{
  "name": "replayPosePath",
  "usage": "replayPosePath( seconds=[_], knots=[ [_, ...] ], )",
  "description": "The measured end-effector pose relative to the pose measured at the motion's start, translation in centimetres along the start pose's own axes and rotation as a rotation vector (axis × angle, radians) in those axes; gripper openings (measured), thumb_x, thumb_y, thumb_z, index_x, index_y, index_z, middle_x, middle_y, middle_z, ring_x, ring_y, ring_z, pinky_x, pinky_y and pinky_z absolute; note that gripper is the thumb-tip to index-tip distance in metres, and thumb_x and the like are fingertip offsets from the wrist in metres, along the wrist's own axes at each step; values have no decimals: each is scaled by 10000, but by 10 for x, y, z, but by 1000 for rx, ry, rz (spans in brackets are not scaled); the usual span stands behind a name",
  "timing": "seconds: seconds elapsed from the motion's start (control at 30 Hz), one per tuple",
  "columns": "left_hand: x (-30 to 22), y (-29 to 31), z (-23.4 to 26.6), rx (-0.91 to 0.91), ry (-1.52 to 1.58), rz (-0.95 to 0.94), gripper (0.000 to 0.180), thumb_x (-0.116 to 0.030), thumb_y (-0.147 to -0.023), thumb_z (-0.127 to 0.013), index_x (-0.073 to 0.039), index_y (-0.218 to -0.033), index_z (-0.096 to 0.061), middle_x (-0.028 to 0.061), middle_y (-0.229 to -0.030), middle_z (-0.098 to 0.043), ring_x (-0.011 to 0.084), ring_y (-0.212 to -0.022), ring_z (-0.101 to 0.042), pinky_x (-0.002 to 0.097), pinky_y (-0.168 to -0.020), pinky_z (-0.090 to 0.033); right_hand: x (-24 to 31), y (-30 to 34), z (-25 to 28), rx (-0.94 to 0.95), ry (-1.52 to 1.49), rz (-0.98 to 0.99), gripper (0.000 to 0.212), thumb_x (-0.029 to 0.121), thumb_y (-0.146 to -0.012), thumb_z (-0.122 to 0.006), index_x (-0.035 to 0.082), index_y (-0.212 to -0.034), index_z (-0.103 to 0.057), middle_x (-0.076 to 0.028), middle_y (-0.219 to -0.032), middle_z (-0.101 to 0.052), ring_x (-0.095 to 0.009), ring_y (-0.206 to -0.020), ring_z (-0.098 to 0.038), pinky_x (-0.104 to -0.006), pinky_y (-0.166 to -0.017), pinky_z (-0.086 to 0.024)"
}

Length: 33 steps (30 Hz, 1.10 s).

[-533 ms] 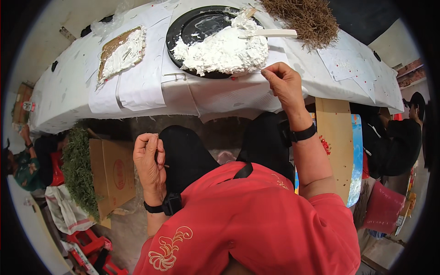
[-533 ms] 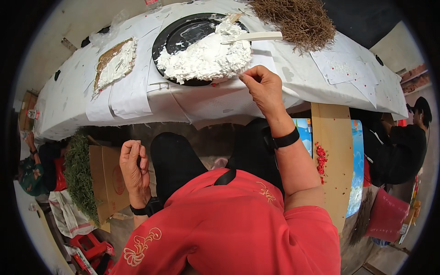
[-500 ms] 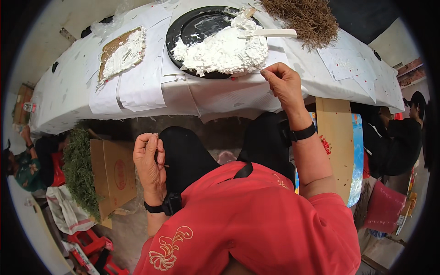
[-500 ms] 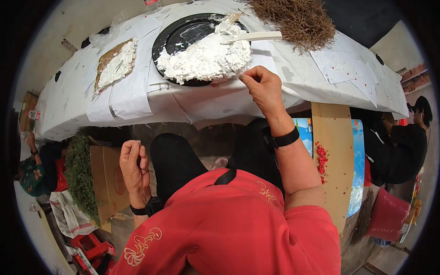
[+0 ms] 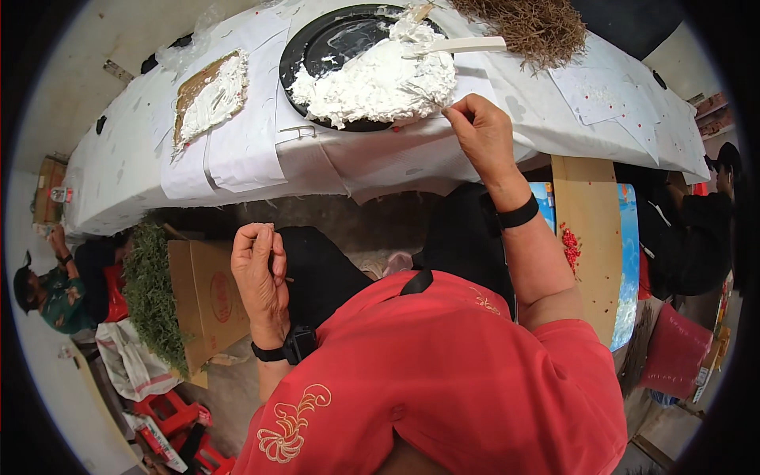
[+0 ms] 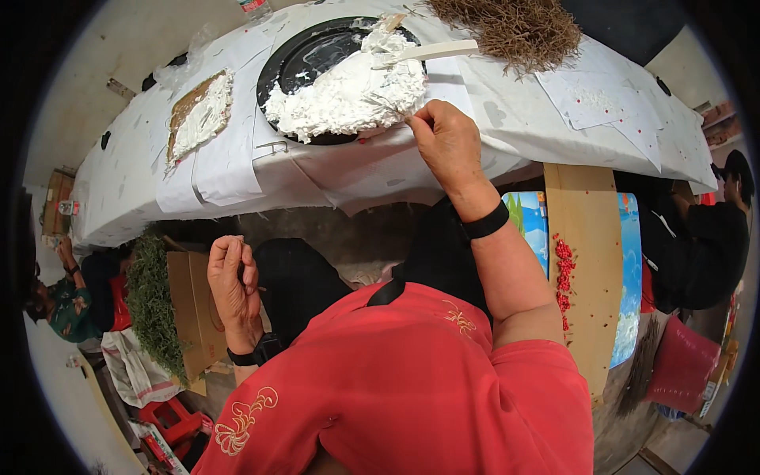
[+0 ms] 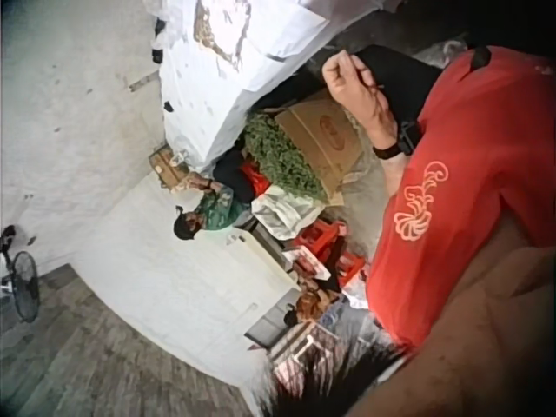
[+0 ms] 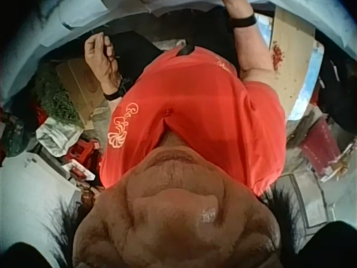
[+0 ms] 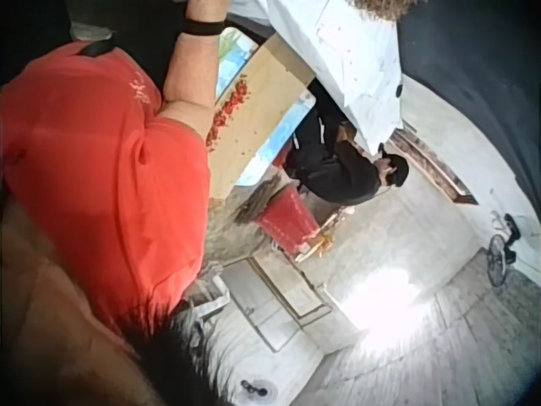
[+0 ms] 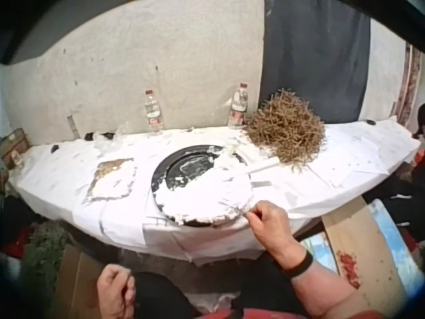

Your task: The person is manually attaching small brown fibrous materials onto a white fluffy base on a plate as part of a craft project.

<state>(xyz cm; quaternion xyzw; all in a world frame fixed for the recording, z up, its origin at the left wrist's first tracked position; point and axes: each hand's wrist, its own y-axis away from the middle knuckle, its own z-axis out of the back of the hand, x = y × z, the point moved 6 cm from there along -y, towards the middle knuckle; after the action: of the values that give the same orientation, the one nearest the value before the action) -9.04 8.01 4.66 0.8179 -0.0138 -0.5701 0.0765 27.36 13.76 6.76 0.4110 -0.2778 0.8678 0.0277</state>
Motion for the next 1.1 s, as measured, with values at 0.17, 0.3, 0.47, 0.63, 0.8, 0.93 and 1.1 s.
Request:
replayPosePath(
  seconds=[0.17,0.3,0.47,0.63,0.8,0.93,1.1],
  knots=[
    [-1,1,-3,-30,-14,3,67,-118,-937,-583,-56,-932,-558,14,-682,-503,32,-442,-360,158,-382,-233,20,2,10,-87,-39,83,101,84,-829,-685,5,-807,-627,-42,-682,-590,-100,-617,-527,-255,-563,-430],
    [2,0,-7,-73,-37,26,63,-107,-930,-589,-73,-898,-548,3,-650,-487,32,-434,-352,160,-378,-224,25,4,8,-86,20,251,70,53,-806,-688,14,-817,-631,-70,-738,-589,-184,-637,-567,-297,-574,-444],
    [0,-1,-6,-42,-34,26,76,-126,-939,-581,-70,-908,-540,3,-664,-486,27,-433,-348,161,-366,-220,38,-6,28,-172,-83,238,46,29,-795,-682,23,-812,-639,-84,-728,-580,-197,-633,-555,-303,-573,-437],
    [3,3,-12,-11,-81,36,98,-157,-953,-566,-64,-940,-542,-4,-675,-487,26,-440,-350,168,-360,-232,5,-13,54,-265,-128,188,32,7,-799,-666,17,-824,-650,-83,-745,-592,-170,-653,-558,-274,-581,-437],
    [3,14,17,-122,-156,49,88,-150,-955,-560,-67,-932,-543,-11,-676,-490,26,-432,-348,171,-358,-227,-95,-44,127,-560,-219,-41,45,59,-837,-650,19,-826,-667,-14,-768,-624,-86,-694,-547,-236,-639,-452],
    [2,20,20,-160,-290,95,83,-149,-953,-561,-76,-917,-546,-15,-678,-493,25,-430,-348,170,-370,-227,-201,-62,206,-639,386,-109,97,144,-823,-654,48,-805,-656,-110,-770,-640,-229,-712,-600,-333,-670,-475],
    [10,21,13,-177,-259,72,88,-161,-948,-571,-82,-914,-555,-19,-675,-495,29,-441,-357,163,-398,-238,-255,-64,225,-494,576,-298,119,170,-795,-662,59,-822,-696,-133,-764,-674,-314,-722,-648,-369,-698,-507]
  ],
)
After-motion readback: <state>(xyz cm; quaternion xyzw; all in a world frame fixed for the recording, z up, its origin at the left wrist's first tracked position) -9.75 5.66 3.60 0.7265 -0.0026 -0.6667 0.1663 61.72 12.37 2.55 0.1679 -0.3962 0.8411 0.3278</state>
